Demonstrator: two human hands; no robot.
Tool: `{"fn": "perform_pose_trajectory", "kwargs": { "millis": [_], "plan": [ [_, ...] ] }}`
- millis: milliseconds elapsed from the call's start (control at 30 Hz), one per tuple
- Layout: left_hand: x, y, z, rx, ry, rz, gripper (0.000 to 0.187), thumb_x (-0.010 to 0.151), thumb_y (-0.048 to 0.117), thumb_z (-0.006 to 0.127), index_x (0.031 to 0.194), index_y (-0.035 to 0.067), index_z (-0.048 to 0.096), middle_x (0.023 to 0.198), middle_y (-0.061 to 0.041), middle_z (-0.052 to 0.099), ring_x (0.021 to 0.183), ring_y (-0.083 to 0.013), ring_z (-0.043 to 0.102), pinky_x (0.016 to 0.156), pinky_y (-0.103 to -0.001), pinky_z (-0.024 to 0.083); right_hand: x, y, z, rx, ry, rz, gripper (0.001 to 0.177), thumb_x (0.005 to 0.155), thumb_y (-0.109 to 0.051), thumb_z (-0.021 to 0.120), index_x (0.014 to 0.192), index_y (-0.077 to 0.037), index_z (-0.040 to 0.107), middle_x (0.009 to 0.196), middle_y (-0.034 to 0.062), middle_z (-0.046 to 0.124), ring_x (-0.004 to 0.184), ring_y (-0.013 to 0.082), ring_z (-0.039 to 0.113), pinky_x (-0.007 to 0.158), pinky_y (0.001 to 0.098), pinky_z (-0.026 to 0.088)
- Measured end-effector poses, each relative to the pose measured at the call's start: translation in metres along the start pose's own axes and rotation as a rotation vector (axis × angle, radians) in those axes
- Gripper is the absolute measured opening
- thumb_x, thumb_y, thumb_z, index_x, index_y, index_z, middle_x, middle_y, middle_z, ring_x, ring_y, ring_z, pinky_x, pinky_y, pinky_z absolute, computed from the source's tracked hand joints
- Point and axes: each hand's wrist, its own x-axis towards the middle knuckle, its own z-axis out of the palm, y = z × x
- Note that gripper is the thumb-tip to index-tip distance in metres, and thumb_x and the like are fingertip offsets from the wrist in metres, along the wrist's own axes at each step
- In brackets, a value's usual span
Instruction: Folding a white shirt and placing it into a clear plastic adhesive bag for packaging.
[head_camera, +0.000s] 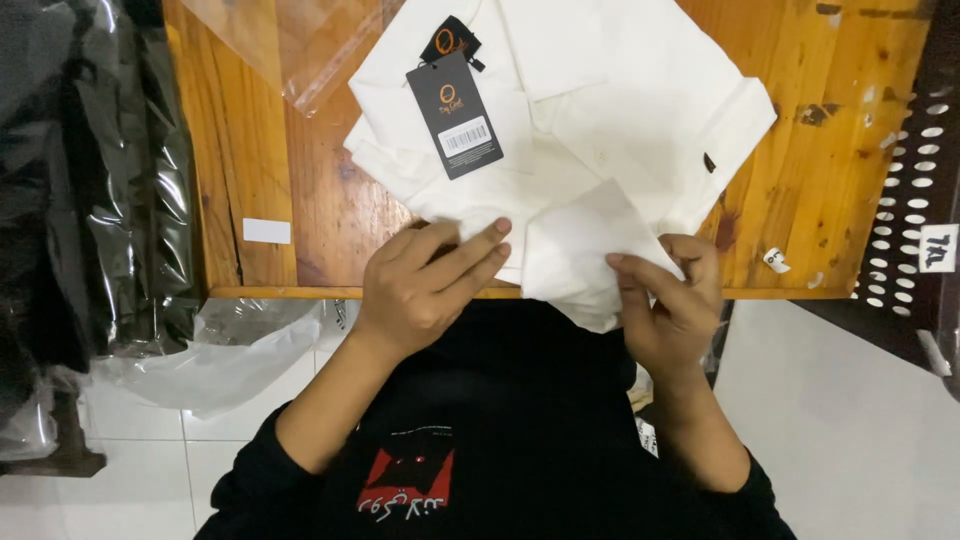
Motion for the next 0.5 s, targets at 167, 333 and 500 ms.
{"fn": "perform_pose_trajectory", "kwargs": {
  "millis": [167, 333, 500],
  "plan": [
    [-0.008, 0.005, 0.001, -0.033, -0.026, 0.030, 0.014, 0.100, 0.018, 0.069, 0.104, 0.009, 0.079, 0.111, -0.006, 0.078, 0.081, -0.0273, 0.063, 0.068, -0.035, 0.050, 0.004, 0.007, 0.005, 0.040, -0.013, 0.008, 0.011, 0.095, -0.002, 0.076, 0.104, -0.002, 0.082, 0.100, 0.0170, 0.053, 0.074, 0.0237, 0.049, 0.067, 0.0346, 0.048],
    [-0.021, 0.016, 0.014, 0.038, 0.085, 0.077, 0.004, 0.091, 0.013, 0.080, 0.095, 0.011, 0.079, 0.089, -0.004, 0.072, 0.074, -0.0220, 0.061, 0.065, -0.033, 0.052, -0.001, 0.014, 0.007, -0.594, 0.203, -0.473, 0.012, 0.098, -0.026, 0.084, 0.088, -0.020, 0.084, 0.105, 0.0149, 0.071, 0.079, 0.0256, 0.058, 0.080, 0.0393, 0.048],
    [-0.004, 0.025, 0.011, 0.001, 0.120, 0.216, 0.009, 0.099, 0.016, 0.069, 0.100, 0.013, 0.077, 0.101, -0.005, 0.073, 0.082, -0.0223, 0.061, 0.073, -0.034, 0.055, -0.057, 0.017, 0.012, -0.507, 0.230, -0.511, 0.024, 0.097, -0.036, 0.074, 0.087, -0.014, 0.079, 0.079, 0.0091, 0.063, 0.063, 0.0211, 0.055, 0.062, 0.0351, 0.049]
  ]
}}
